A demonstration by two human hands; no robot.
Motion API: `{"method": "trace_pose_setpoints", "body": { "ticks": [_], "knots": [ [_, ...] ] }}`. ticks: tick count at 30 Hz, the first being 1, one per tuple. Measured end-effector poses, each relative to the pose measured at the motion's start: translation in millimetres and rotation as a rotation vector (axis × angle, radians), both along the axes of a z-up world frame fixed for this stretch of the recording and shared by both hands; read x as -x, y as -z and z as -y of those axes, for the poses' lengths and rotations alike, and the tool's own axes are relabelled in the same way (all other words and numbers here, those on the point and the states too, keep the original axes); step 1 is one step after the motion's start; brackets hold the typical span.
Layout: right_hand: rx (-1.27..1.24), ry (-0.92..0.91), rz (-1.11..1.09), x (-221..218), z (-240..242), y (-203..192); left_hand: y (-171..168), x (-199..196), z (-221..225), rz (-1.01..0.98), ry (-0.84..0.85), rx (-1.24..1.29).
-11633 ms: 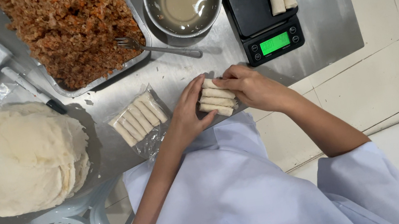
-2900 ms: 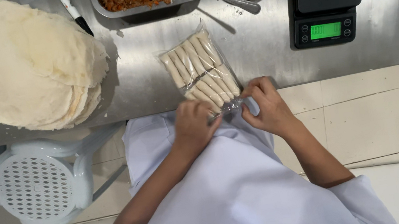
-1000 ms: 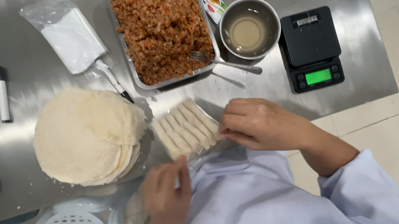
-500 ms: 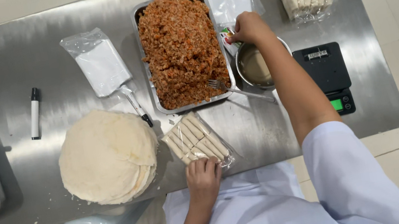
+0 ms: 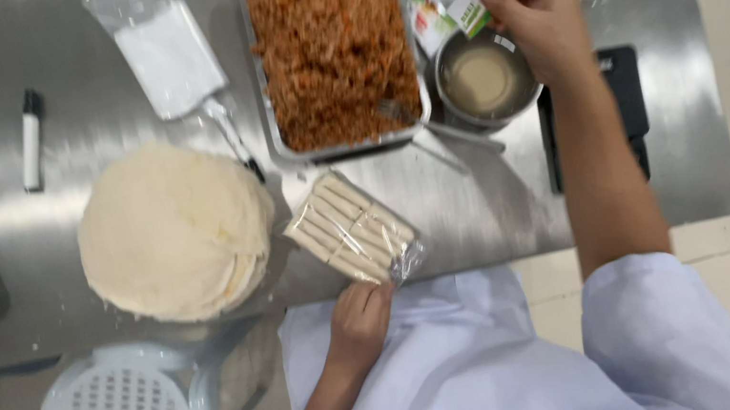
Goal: The person prepares spring rolls by placing meat filling onto wrappers with a fork, rolling them by hand, weighing them on a scale, and placing them in a plastic bag.
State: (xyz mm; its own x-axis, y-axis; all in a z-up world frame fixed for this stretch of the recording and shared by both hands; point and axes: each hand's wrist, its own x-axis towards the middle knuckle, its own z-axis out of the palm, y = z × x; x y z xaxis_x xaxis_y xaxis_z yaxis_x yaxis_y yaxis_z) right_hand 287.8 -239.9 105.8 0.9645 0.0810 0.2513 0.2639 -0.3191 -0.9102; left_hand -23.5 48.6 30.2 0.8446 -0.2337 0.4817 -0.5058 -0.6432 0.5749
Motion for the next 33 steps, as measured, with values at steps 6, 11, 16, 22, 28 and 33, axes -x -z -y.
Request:
{"method": "trace_pose_setpoints", "body": {
  "ticks": [6,11,16,22,28,33],
  "knots": [
    [-0.262,-0.185,-0.463,198,-33,29,-4,17,15,-0.404,-0.152,0.344],
    [-0.127,-0.255,-0.585,293,-60,81,-3,20,22,-0.64,-0.137,0.467],
    [0.456,-0.506,-0.161,277,-67,5,-18,20,21,-0.672,-0.003,0.237],
    [0.522,-0.499,-0.569,259,-43,22,-28,6,11,-0.433,-0.02,0.139],
    [-0.115,-0.189,-0.862,270,-58,96,3,5,12,-0.093,-0.145,-0.122],
    [-0.362,0.019,-0.803,284,-91,141,-17,4,15,-0.066,-0.135,-0.06]
  ]
}}
